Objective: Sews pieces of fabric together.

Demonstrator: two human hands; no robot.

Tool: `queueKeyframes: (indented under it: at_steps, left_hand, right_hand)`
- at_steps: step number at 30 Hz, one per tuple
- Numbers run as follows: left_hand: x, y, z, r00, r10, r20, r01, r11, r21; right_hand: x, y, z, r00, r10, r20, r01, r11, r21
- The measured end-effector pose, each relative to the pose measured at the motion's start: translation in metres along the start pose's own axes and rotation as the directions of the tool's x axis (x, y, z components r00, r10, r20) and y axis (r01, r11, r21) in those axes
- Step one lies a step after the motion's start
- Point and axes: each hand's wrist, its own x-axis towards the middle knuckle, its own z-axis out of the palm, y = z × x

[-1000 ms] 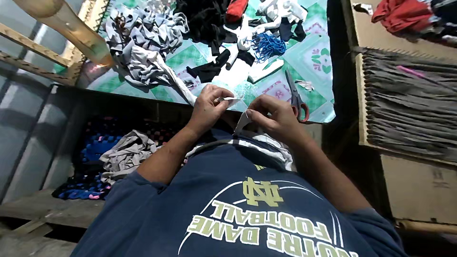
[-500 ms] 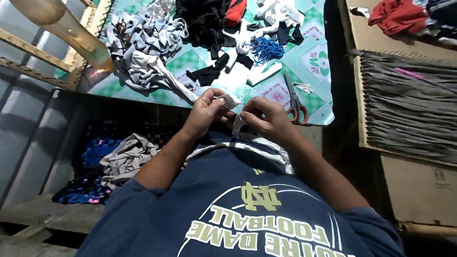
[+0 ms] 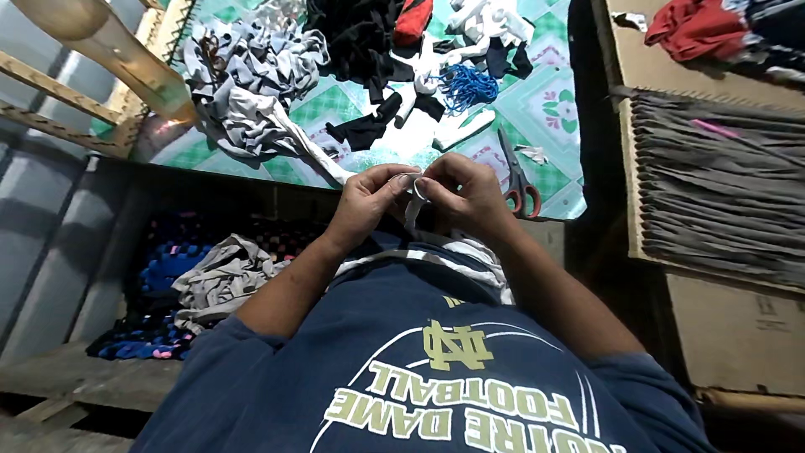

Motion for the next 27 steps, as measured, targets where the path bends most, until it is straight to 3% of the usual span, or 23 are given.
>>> queueKeyframes:
  at_steps: [13, 20, 27]
  left_hand:
    - [-0.0046, -0.0021, 0.0018, 0.994, 0.075, 0.082, -0.076, 0.997, 0.004]
    - [-0.0033, -0.0013, 0.0062, 0.995, 0.093, 0.022, -0.093, 0.995, 0.031]
    - [-0.0044, -0.0007, 0.0084, 0.996, 0.087, 0.016, -0.088, 0.996, 0.007]
  right_hand:
    - [0.0002, 0.0020, 0.0001, 0.997, -0.046, -0.058, 0.044, 0.998, -0.041]
    - [-0.0023, 0.0011, 0.0009, 0.995, -0.070, -0.076, 0.065, 0.996, -0.063]
    - [-0.0065, 0.0012, 0.0040, 0.974, -0.183, -0.137, 0.159, 0.973, -0.170]
